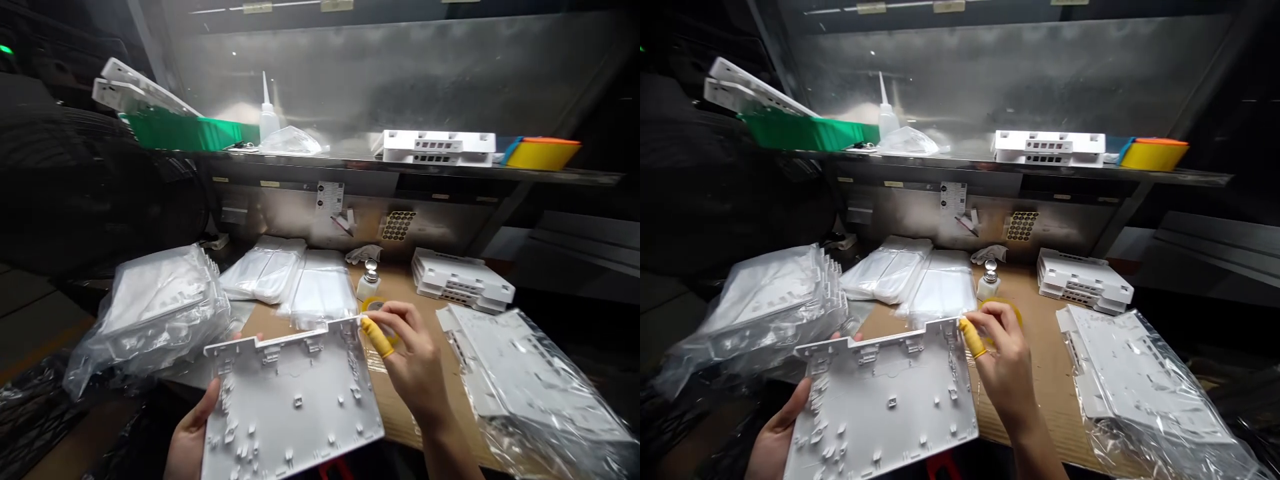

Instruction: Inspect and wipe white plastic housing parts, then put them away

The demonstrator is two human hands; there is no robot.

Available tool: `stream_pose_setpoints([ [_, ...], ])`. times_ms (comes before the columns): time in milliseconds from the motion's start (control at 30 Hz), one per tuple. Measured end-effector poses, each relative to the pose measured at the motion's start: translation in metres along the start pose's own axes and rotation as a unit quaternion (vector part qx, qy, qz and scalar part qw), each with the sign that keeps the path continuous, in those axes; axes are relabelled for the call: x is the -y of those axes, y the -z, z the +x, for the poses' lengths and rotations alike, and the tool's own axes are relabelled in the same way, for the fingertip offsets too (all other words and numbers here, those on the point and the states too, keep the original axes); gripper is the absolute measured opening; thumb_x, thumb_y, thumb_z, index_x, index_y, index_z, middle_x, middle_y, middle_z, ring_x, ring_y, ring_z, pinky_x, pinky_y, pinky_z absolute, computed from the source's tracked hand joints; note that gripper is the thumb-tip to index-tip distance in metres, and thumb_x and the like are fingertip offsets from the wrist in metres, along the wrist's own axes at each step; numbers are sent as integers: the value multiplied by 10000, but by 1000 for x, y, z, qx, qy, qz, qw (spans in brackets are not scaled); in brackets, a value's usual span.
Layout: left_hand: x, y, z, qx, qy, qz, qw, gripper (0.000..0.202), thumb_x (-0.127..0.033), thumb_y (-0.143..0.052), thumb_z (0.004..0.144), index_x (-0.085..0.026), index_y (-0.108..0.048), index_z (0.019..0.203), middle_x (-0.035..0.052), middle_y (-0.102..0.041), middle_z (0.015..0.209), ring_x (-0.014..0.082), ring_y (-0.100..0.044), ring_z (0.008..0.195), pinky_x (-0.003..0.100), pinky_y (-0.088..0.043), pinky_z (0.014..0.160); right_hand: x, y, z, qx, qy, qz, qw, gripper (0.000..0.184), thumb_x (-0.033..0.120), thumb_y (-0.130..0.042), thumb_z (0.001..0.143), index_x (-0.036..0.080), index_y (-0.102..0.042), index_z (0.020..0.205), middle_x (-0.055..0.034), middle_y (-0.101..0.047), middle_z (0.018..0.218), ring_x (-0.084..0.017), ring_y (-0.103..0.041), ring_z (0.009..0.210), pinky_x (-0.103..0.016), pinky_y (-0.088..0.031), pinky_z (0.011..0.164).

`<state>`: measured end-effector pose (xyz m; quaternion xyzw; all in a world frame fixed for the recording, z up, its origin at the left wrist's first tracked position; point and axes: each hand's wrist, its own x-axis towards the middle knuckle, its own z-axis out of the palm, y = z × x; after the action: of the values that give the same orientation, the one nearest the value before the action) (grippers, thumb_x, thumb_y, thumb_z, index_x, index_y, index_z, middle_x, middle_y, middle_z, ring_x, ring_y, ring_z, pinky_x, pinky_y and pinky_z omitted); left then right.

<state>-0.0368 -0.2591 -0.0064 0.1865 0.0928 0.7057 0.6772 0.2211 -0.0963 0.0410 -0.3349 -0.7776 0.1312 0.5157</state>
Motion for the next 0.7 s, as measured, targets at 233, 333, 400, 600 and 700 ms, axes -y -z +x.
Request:
stream_pose_setpoints([
  [233, 26, -25, 15, -157, -36, 47, 986, 555, -270, -534, 998, -358, -443, 1538, 50, -614, 1485, 328, -500, 1417, 540, -281, 1253, -3, -1, 0, -34, -10, -29, 999, 244, 126, -590, 895, 257, -734, 1041, -47, -622, 1088, -208, -622, 1032, -309, -510, 834],
  [333, 49, -44, 33, -191, -88, 85, 974, 615, -241, -645, 950, -405, -458, 1512, 19, -555, 1548, 308, -501, 1424, 494, -319, 1246, 32, -13, 3, -43, 21, 34, 998, 148, 197, -674, 921, 252, -729, 1047, -45, -603, 1075, -192, -618, 1010, -295, -517, 850],
  [400, 65, -59, 45, -189, -112, 134, 966, 538, -270, -685, 940, -383, -541, 1446, 8, -509, 1586, 296, -464, 1454, 440, -311, 1254, 57, -23, 5, -51, 45, 65, 996, 145, 196, -695, 922, 245, -722, 1055, -41, -587, 1058, -176, -616, 989, -271, -529, 835],
  [600, 88, -77, 63, -149, -122, 186, 964, 474, -369, -749, 905, -346, -622, 1362, 35, -585, 1509, 300, -433, 1474, 412, -320, 1247, 80, -35, 15, -75, 69, 67, 993, 117, 164, -698, 918, 212, -725, 1021, -39, -570, 1009, -146, -636, 910, -227, -571, 773],
  [700, 92, -72, 65, -149, -129, 187, 962, 443, -360, -725, 925, -349, -623, 1356, 30, -571, 1522, 295, -445, 1465, 419, -329, 1242, 77, -35, 15, -93, 65, 53, 992, 104, 158, -680, 922, 193, -724, 1010, -50, -578, 1006, -153, -646, 913, -219, -578, 739],
])
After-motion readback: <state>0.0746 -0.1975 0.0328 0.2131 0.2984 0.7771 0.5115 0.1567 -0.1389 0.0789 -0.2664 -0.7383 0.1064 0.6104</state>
